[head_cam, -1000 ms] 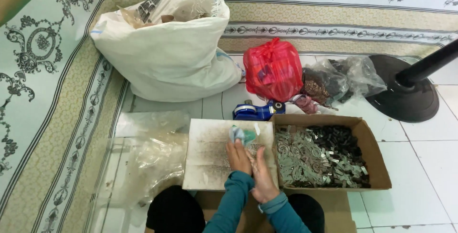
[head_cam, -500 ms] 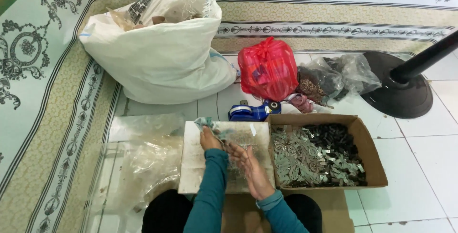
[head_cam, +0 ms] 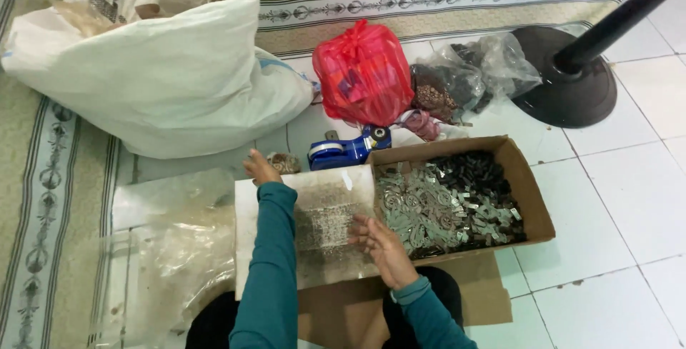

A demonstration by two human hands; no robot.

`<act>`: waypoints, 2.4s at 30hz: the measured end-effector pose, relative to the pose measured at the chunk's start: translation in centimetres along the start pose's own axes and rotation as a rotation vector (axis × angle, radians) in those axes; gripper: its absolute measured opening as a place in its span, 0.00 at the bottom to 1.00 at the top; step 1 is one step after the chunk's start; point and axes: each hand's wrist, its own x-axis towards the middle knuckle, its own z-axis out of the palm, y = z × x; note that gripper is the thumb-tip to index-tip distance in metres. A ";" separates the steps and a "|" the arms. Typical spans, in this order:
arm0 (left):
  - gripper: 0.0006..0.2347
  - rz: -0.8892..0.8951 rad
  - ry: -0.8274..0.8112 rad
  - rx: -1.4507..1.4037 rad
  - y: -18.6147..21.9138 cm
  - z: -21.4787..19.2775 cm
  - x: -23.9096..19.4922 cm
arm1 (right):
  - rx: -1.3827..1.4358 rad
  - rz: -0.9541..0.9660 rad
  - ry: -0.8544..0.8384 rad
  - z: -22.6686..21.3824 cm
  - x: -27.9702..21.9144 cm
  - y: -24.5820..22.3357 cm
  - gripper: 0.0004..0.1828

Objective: Sorting small metal components from a cardboard box and arranging them on a white board before placing the assembly into a plastic bag.

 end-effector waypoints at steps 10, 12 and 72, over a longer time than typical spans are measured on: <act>0.16 0.399 -0.755 0.515 -16.0 10.5 -20.9 | -0.336 -0.178 0.349 -16.6 6.4 0.2 0.21; 0.21 0.730 -0.840 0.950 -25.9 13.3 -18.2 | -0.724 -0.209 0.363 -20.3 8.8 3.1 0.18; 0.17 0.761 -0.445 0.648 -15.4 -4.1 -19.9 | -0.838 -0.617 0.199 -8.6 8.3 3.2 0.10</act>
